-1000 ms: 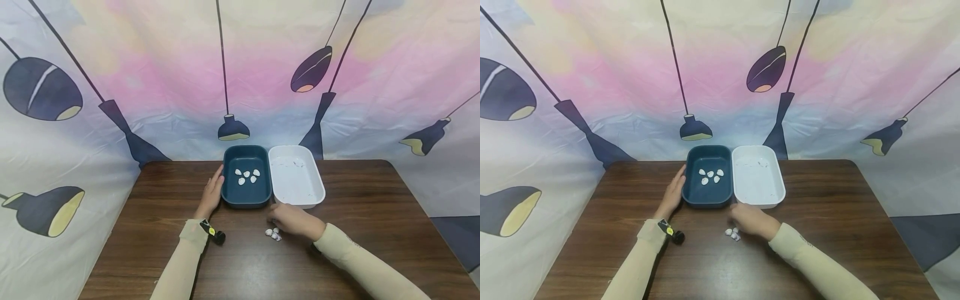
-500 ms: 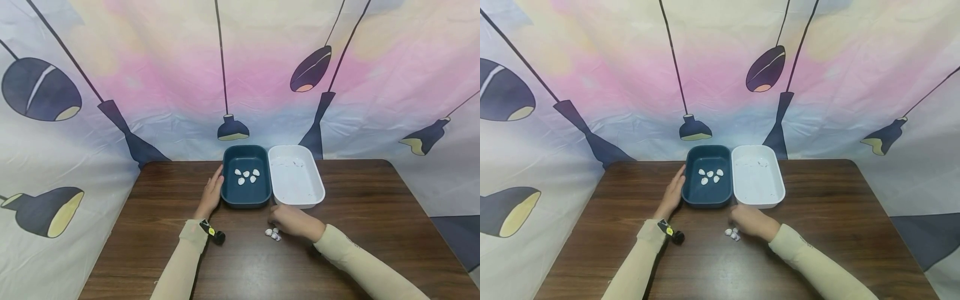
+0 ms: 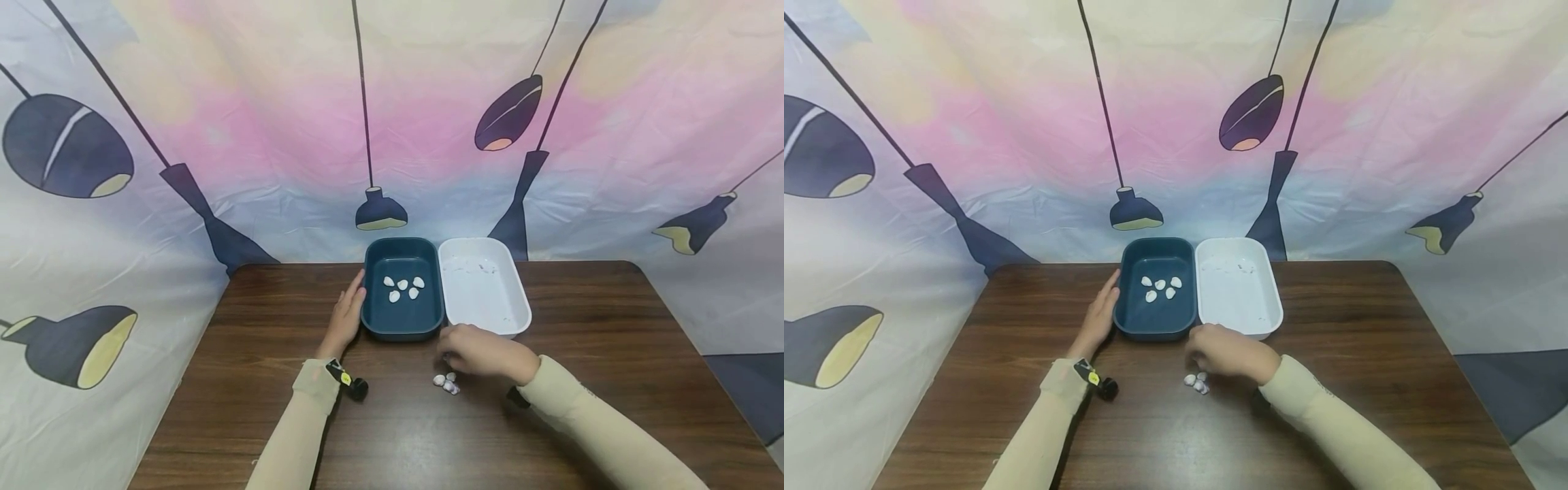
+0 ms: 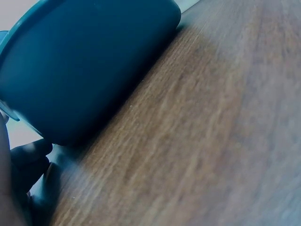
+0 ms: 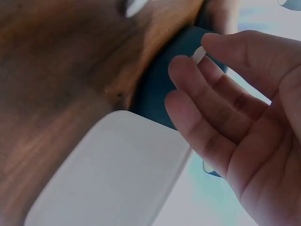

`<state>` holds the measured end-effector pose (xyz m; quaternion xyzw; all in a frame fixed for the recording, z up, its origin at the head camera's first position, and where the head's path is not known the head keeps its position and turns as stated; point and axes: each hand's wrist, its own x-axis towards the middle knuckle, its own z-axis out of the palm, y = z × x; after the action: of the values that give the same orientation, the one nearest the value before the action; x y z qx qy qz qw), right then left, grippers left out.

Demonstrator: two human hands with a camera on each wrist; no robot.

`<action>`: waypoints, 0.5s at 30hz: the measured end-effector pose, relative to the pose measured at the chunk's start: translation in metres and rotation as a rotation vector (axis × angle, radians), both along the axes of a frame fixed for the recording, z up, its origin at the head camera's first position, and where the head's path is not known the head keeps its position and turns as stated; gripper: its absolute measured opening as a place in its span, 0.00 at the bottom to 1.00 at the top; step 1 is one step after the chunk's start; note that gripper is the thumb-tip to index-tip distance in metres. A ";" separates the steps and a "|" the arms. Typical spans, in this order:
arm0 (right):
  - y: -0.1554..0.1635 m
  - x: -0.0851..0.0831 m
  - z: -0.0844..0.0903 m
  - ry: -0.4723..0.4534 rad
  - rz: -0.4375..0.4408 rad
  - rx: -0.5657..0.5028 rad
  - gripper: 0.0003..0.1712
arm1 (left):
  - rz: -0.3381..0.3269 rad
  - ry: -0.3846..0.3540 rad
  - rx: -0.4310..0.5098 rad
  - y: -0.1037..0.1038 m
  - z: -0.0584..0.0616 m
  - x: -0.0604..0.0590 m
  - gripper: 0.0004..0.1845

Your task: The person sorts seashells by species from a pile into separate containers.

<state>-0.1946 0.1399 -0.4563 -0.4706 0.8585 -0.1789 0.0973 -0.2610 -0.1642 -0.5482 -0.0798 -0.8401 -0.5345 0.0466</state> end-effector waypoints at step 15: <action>0.019 -0.034 0.040 -0.138 0.045 -0.077 0.12 | 0.006 0.030 -0.012 0.001 0.002 -0.001 0.29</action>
<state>-0.2282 0.1593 -0.4159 -0.4797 0.8315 -0.2416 0.1418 -0.2621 -0.1633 -0.5465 -0.0854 -0.8427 -0.5282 0.0602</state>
